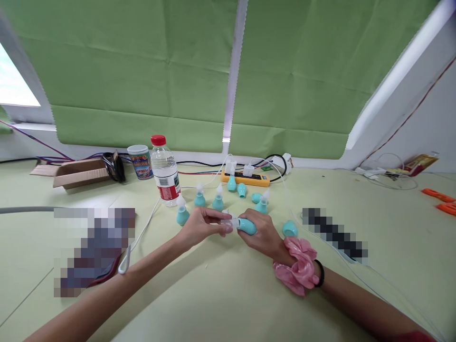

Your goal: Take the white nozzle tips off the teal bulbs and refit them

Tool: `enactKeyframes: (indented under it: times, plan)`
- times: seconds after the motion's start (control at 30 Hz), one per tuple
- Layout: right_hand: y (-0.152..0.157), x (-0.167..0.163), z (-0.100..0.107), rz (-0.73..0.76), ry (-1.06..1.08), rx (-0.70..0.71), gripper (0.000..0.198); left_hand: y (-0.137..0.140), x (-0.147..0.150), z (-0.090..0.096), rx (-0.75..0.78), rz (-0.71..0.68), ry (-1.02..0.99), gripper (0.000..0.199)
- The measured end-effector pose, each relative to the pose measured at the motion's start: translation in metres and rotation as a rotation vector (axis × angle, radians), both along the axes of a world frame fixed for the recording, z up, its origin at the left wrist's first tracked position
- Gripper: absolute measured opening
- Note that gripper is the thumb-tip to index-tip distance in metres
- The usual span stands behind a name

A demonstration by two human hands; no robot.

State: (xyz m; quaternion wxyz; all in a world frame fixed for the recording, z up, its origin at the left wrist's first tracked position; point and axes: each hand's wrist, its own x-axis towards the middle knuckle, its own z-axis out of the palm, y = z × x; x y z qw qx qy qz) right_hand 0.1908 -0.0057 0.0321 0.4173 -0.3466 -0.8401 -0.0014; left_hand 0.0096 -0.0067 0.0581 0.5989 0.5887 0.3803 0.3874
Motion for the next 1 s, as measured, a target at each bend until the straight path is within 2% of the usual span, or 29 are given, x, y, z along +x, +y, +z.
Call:
enactKeyframes:
  times: [0.17, 0.27, 0.33, 0.4, 0.5, 0.63, 0.77, 0.83, 0.93, 1.0]
  plan:
    - [-0.003, 0.002, -0.001, -0.028, -0.101, 0.097, 0.009, -0.007, 0.000, 0.006, 0.279, -0.023, 0.242, 0.025]
    - [-0.006, 0.003, -0.001, -0.077, -0.236, 0.198, 0.011, -0.010, 0.001, 0.005, 0.314, -0.044, 0.274, 0.024]
    - [-0.007, 0.002, 0.000, -0.075, -0.262, 0.204, 0.011, -0.012, 0.001, 0.004, 0.326, -0.033, 0.275, 0.022]
    - [-0.009, 0.001, 0.003, -0.025, -0.168, 0.106, 0.007, -0.014, 0.002, 0.005, 0.364, -0.026, 0.280, 0.020]
    - [-0.013, -0.002, 0.009, 0.073, 0.021, -0.169, 0.001, -0.020, 0.002, 0.009, 0.422, -0.046, 0.275, 0.018]
    - [-0.018, -0.005, 0.018, 0.118, 0.067, -0.506, 0.004, -0.026, 0.004, 0.016, 0.553, -0.037, 0.334, 0.015]
    - [-0.019, -0.005, 0.022, 0.178, 0.033, -0.642, 0.013, -0.027, 0.004, 0.019, 0.690, -0.090, 0.450, 0.014]
    - [-0.018, -0.004, 0.025, 0.216, 0.065, -0.711, 0.017, -0.025, 0.001, 0.021, 0.642, -0.097, 0.417, 0.016]
    - [-0.016, -0.001, 0.033, 0.232, 0.164, -0.847, 0.022, -0.020, -0.005, 0.028, 0.543, -0.059, 0.308, 0.032]
    - [-0.014, 0.002, 0.038, 0.222, 0.259, -0.858, 0.023, -0.015, -0.009, 0.031, 0.529, -0.016, 0.314, 0.038]
